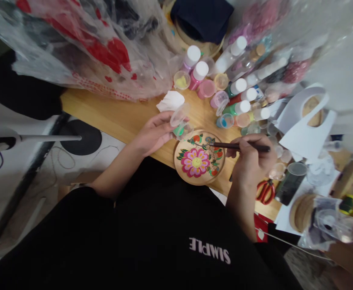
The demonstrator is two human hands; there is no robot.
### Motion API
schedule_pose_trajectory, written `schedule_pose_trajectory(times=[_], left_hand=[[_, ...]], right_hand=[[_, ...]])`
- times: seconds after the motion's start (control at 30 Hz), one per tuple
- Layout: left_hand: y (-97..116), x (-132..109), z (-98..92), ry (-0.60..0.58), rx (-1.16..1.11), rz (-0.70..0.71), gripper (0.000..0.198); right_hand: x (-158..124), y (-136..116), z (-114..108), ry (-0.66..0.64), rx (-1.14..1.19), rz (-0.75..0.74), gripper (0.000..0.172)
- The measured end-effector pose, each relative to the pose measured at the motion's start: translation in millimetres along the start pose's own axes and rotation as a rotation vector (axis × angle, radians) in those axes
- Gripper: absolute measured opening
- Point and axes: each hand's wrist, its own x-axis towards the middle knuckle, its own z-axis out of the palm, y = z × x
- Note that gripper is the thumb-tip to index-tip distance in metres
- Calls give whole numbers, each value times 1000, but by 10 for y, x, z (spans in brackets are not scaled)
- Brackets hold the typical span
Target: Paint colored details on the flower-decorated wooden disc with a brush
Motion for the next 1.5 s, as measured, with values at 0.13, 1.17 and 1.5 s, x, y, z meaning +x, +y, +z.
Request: schedule_pose_trajectory(times=[0.13, 1.17, 1.5], left_hand=[[10, -5, 4, -8, 0, 5, 30], [-10, -10, -31, 4, -2, -32, 25], [-5, -5, -6, 0, -28, 5, 31]], right_hand=[[-4, -10, -6, 10, 2, 4, 5], [-1, 16, -7, -9, -99, -32, 13], [0, 10, -1, -7, -5, -26, 8]])
